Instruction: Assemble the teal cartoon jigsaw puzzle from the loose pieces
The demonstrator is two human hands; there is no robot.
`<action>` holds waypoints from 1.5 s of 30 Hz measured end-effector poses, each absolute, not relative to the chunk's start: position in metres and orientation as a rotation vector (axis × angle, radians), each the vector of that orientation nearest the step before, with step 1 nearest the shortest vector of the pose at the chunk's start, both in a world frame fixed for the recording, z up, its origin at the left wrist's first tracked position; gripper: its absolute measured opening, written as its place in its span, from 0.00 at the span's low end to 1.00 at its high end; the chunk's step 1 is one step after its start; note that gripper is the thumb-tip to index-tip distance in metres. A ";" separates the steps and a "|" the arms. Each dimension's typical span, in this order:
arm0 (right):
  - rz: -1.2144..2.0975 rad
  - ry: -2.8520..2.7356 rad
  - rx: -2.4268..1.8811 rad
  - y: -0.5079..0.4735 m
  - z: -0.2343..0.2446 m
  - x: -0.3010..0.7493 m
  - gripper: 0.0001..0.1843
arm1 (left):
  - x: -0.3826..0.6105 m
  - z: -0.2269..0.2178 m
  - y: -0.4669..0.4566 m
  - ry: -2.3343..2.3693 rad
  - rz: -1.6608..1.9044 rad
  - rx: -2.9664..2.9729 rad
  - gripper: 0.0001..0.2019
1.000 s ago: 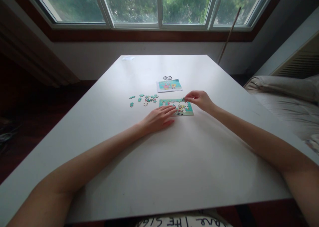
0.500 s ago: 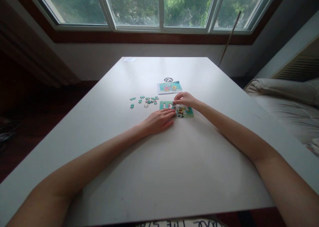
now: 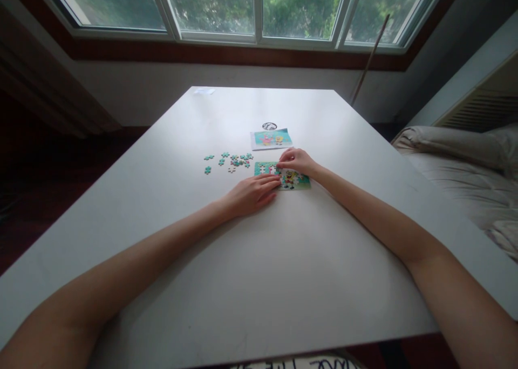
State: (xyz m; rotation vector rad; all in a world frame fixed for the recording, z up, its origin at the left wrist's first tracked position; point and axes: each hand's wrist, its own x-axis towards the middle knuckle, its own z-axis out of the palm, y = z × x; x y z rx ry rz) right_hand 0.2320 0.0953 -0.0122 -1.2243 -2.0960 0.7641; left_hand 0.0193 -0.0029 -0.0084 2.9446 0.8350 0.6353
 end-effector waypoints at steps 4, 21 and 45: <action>0.709 -2.101 -1.229 0.093 -0.014 0.232 0.10 | 0.020 -0.009 -0.003 0.832 0.627 2.923 0.17; 0.994 -1.715 -1.271 0.092 -0.010 0.238 0.20 | 0.018 -0.007 -0.003 0.799 0.667 2.930 0.17; 0.812 -1.742 -1.360 0.089 -0.013 0.232 0.19 | 0.009 0.001 -0.013 0.858 0.770 2.941 0.15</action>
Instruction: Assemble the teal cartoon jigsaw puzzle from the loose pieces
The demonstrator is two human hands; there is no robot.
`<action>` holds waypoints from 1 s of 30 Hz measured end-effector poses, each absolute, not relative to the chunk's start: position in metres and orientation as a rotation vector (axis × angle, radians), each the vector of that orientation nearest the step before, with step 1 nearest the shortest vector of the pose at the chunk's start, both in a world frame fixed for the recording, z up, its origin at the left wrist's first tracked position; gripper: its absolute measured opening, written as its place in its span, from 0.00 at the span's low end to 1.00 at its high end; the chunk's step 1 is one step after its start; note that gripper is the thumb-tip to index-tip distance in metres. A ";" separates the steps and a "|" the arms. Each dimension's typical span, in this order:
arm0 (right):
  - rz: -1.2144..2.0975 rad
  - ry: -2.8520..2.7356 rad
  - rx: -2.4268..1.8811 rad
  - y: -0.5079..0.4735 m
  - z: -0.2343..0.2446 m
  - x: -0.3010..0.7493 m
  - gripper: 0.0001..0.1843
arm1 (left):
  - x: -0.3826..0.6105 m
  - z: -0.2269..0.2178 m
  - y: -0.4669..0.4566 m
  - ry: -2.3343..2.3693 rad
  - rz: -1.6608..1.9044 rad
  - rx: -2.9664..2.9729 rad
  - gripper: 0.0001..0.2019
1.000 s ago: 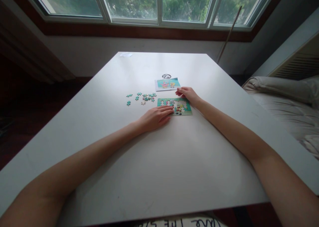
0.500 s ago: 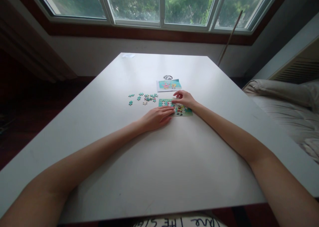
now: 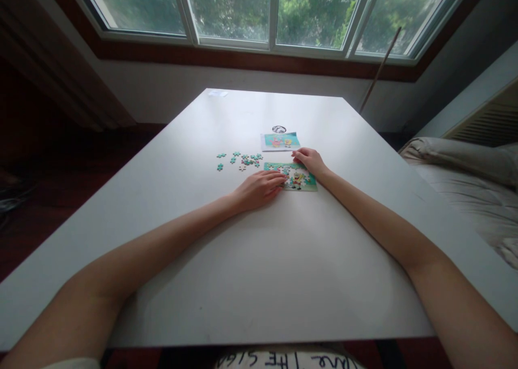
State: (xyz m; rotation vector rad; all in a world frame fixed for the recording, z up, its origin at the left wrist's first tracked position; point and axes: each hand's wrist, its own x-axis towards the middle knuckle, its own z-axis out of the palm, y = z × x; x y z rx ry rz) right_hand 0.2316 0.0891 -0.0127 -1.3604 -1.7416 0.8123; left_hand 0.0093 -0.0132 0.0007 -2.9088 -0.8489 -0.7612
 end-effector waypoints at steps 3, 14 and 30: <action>0.976 -1.674 -1.254 0.092 -0.015 0.235 0.23 | -0.002 -0.002 -0.004 -0.954 -0.774 -2.823 0.14; 0.951 -1.730 -1.203 0.084 -0.015 0.235 0.28 | -0.040 -0.004 0.022 -1.846 -0.661 -2.221 0.13; 0.965 -1.705 -1.189 0.085 -0.016 0.235 0.21 | -0.037 -0.003 0.021 -1.811 -0.525 -2.270 0.07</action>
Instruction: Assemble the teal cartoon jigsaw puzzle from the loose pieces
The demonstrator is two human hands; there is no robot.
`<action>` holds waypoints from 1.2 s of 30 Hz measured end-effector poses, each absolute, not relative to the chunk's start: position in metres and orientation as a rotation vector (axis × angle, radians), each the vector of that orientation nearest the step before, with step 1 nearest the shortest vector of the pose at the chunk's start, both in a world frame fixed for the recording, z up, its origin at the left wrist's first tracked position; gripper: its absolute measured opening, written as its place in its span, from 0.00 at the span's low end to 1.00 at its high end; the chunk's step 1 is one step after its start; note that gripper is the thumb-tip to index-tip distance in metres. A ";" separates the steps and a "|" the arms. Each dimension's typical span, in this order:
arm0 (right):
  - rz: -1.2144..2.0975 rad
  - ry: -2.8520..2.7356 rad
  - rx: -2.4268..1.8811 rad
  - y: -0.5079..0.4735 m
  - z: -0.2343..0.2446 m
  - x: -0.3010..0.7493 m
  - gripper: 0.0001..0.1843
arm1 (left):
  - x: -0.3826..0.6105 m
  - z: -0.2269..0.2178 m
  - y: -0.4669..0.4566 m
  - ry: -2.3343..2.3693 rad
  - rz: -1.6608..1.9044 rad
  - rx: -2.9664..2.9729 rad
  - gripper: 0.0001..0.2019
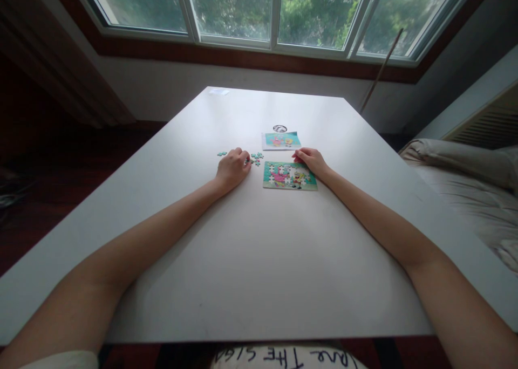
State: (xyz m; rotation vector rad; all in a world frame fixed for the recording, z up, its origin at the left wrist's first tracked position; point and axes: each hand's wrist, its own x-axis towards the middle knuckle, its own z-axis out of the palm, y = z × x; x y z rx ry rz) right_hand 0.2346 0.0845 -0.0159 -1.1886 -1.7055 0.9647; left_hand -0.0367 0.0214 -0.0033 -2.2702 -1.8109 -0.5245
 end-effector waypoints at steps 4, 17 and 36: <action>1.006 -1.688 -1.160 0.086 -0.017 0.235 0.24 | -0.037 -0.004 0.023 -1.783 -0.558 -2.281 0.06; 0.993 -1.698 -1.154 0.089 -0.019 0.237 0.24 | -0.037 -0.003 0.025 -1.708 -0.595 -2.364 0.05; 0.989 -1.699 -1.179 0.086 -0.014 0.239 0.21 | -0.038 -0.007 0.033 -1.845 -1.578 -2.424 0.08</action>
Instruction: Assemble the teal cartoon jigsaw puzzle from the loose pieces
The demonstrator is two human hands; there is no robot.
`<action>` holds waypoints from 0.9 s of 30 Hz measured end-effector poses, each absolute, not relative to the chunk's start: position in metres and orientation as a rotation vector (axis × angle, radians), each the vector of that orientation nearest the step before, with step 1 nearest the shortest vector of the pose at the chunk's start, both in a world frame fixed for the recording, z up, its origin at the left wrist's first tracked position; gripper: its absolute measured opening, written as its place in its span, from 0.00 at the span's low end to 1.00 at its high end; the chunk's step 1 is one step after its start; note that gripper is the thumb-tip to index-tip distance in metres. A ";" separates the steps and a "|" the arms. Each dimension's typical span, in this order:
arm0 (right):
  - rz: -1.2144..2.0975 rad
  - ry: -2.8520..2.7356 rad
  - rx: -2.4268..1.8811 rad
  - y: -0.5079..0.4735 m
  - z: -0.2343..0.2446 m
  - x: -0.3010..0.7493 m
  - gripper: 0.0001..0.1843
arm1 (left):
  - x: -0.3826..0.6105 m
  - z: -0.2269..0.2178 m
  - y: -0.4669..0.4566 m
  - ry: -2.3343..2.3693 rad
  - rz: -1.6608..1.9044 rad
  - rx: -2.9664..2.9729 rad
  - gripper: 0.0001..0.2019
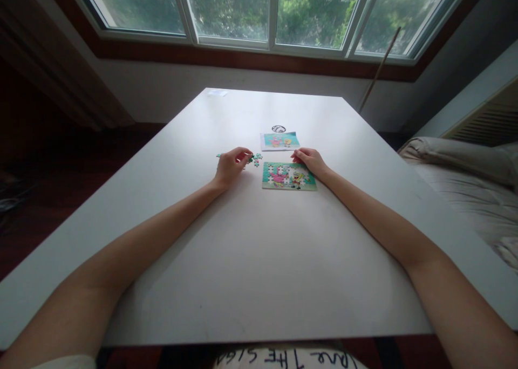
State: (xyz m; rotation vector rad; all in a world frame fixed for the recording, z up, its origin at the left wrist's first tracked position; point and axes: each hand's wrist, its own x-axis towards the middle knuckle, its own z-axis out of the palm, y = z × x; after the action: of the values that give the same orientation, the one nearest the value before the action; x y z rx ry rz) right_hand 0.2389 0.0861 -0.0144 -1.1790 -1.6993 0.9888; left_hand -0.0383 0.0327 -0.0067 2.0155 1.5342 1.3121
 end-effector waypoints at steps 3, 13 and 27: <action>0.990 -1.699 -1.179 0.088 -0.015 0.240 0.20 | -0.032 -0.007 0.032 1.344 1.405 1.788 0.10; 0.978 -1.714 -1.175 0.091 -0.015 0.243 0.20 | -0.005 -0.007 0.018 1.064 1.395 1.606 0.19; 0.954 -1.739 -1.185 0.091 -0.013 0.244 0.19 | -0.003 -0.004 0.015 1.051 1.338 1.581 0.18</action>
State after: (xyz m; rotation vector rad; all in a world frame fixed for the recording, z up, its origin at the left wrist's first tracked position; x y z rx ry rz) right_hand 0.2440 0.0909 -0.0134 -1.1847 -1.7392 0.9541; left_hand -0.0026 0.0145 -0.0043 1.5814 1.0508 1.3377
